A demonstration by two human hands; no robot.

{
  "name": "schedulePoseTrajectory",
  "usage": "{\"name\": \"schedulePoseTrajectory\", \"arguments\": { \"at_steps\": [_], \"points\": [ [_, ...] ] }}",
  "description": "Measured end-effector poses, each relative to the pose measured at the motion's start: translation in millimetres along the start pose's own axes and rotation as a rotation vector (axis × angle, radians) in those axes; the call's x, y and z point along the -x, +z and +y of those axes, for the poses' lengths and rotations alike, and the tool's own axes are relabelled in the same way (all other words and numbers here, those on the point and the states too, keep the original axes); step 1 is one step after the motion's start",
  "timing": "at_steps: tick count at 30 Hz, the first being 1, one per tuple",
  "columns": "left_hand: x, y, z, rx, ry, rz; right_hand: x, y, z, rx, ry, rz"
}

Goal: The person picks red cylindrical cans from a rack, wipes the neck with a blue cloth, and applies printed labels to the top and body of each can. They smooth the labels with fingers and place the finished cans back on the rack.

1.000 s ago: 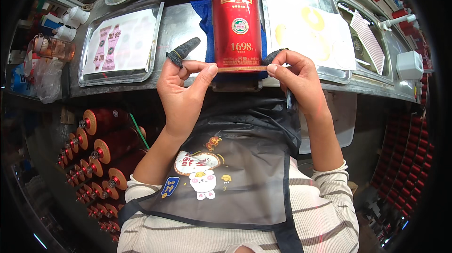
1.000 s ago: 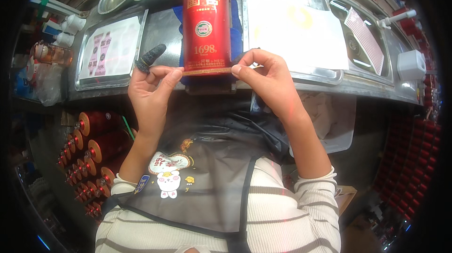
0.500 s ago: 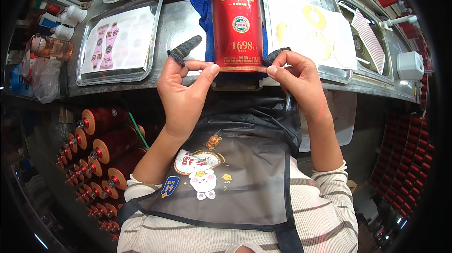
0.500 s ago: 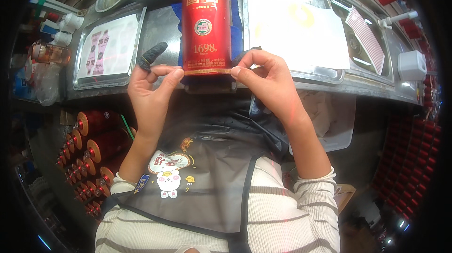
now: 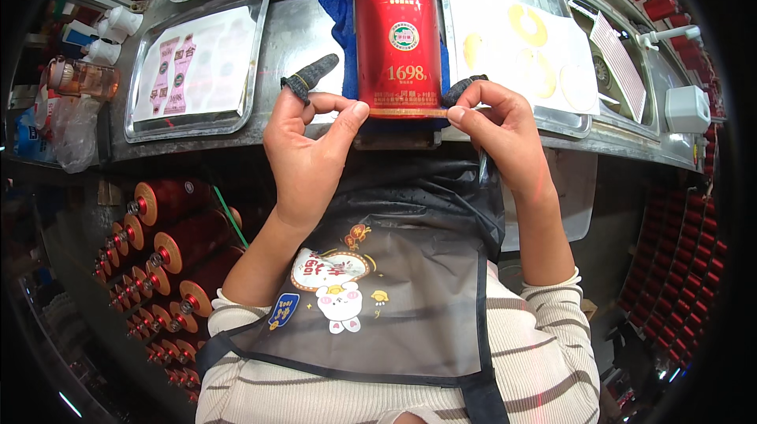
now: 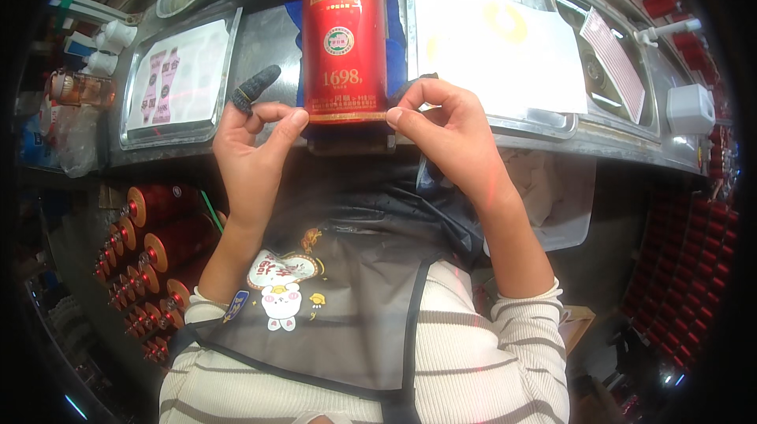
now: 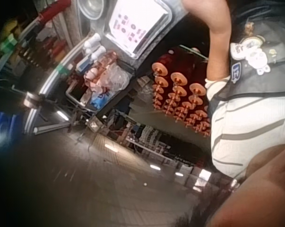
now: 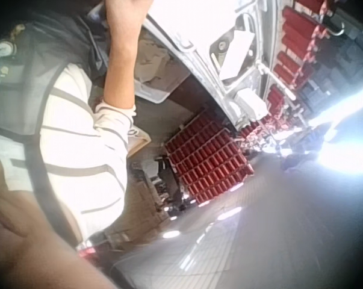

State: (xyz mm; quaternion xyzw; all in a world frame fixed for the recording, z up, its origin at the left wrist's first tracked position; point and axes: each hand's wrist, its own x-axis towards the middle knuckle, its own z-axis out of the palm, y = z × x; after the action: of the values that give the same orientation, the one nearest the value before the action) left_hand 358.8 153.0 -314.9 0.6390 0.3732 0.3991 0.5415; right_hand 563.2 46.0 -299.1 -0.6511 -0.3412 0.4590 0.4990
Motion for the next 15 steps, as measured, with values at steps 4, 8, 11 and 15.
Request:
{"name": "schedulePoseTrajectory", "arguments": {
  "at_steps": [4,8,11,15],
  "points": [
    [0,0,1,0.029,-0.071,-0.007,-3,0,2,0.001,-0.004,-0.004],
    [-5,-6,-10,0.003,-0.022,-0.008,-6,3,5,0.009,0.009,-0.009],
    [-11,-10,-15,0.03,-0.013,-0.07,-7,4,10,-0.021,-0.003,-0.006],
    [-15,-2,-21,0.335,-0.155,-0.219,-9,8,17,-0.102,-0.01,0.013]
  ]
}}
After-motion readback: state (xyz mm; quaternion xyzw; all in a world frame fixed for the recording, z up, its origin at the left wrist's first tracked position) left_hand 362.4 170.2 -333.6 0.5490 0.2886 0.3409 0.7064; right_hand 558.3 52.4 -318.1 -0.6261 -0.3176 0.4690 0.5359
